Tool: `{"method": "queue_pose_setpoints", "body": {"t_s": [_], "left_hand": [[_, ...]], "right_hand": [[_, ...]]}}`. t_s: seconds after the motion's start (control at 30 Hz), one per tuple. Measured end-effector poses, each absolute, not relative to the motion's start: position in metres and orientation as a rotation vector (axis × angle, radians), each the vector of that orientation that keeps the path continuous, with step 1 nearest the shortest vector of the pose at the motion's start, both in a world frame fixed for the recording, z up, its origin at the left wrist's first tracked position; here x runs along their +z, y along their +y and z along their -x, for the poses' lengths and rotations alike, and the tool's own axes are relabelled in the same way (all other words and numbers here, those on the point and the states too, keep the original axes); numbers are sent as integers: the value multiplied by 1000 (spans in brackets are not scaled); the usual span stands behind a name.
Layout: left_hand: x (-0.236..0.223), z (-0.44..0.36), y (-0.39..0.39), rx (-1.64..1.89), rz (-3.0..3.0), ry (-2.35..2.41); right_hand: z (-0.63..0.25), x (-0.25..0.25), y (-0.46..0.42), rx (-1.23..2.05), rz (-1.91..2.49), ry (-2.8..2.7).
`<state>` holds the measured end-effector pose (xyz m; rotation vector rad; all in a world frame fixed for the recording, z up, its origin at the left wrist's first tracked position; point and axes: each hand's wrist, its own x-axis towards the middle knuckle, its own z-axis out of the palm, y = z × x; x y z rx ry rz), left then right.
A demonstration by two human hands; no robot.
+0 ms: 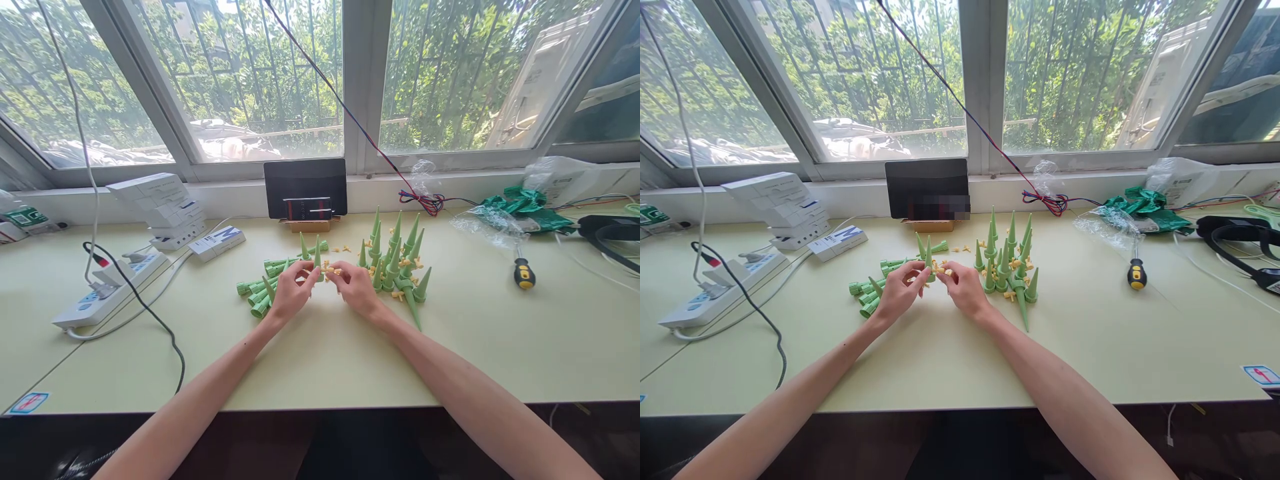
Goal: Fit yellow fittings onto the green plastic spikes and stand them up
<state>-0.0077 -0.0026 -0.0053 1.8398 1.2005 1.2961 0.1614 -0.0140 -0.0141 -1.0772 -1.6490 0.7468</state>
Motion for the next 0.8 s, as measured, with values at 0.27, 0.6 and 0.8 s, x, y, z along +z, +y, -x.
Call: {"method": "queue_pose_setpoints", "body": {"t_s": [0.27,0.6,0.8], "left_hand": [[-7,8,-2,1310,-1939,1278],[-7,8,-2,1337,-2037,1279],[-8,9,-2,1339,-2041,1257]], "right_hand": [[-161,-14,-14,773,1080,-1658],[-163,-15,-12,820,1070,-1644],[-163,-15,-12,827,1054,-1648]]}}
